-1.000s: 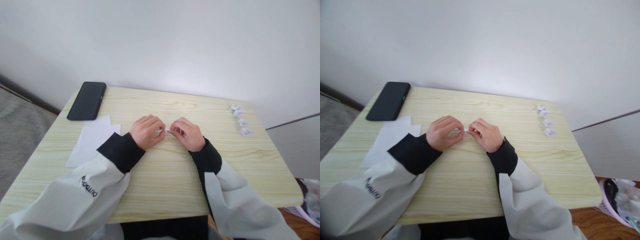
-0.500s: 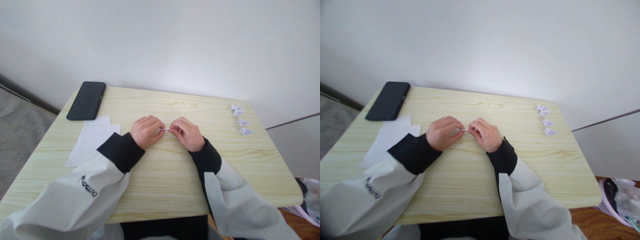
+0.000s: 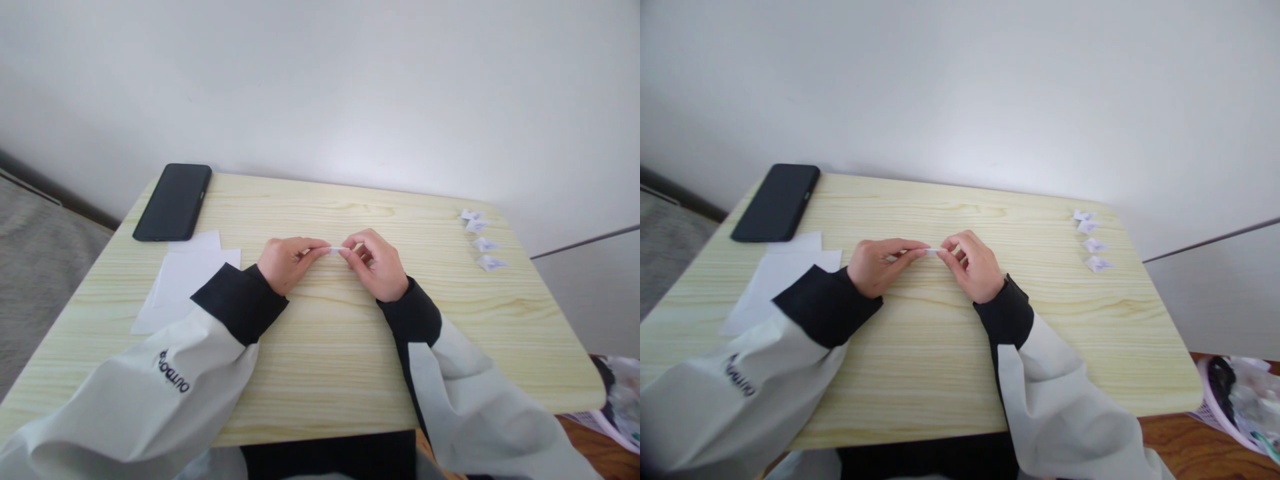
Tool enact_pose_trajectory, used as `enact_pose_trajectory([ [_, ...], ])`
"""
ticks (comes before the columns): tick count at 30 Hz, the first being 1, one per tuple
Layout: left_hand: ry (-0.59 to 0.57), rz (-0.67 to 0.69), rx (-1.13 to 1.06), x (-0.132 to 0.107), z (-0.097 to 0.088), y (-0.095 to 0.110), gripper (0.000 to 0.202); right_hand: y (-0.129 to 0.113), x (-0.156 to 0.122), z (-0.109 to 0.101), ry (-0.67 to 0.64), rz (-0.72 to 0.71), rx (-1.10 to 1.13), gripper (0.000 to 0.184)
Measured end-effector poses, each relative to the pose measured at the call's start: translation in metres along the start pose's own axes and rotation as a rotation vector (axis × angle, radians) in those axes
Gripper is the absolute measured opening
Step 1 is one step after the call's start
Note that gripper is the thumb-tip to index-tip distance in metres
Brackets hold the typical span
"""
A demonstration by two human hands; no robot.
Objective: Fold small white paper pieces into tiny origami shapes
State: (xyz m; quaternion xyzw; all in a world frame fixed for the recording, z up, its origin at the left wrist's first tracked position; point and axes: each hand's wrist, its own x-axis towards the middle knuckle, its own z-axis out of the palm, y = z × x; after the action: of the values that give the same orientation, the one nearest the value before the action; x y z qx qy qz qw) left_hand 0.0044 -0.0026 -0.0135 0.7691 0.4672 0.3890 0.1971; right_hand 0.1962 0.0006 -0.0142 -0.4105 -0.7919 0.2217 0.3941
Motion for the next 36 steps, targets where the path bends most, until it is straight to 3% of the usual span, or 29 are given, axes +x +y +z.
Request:
enact_pose_trajectory([
  [7, -0.067, -0.008, -0.046, 0.0021, -0.0017, 0.0032, 0.024, -0.0052, 0.0009, -0.0018, -0.013, -0.069, -0.03, 0.014],
  [16, -0.087, -0.033, 0.038, -0.0016, -0.003, 0.0039, 0.016, -0.0083, -0.0012, -0.0024, -0.013, -0.113, -0.048, 0.012],
  [23, -0.096, -0.156, -0.152, 0.0008, -0.0008, 0.0029, 0.029, -0.0063, -0.0005, -0.0004, 0.041, -0.072, -0.025, 0.013],
  [29, -0.126, -0.114, -0.111, 0.0012, -0.0039, 0.0037, 0.026, -0.0049, -0.0004, 0.0004, 0.016, -0.087, -0.035, 0.015],
  [36, -0.105, -0.302, -0.351, 0.0021, 0.0005, 0.0052, 0.027, -0.0035, -0.0008, -0.0002, 0.043, -0.058, -0.057, 0.013],
])
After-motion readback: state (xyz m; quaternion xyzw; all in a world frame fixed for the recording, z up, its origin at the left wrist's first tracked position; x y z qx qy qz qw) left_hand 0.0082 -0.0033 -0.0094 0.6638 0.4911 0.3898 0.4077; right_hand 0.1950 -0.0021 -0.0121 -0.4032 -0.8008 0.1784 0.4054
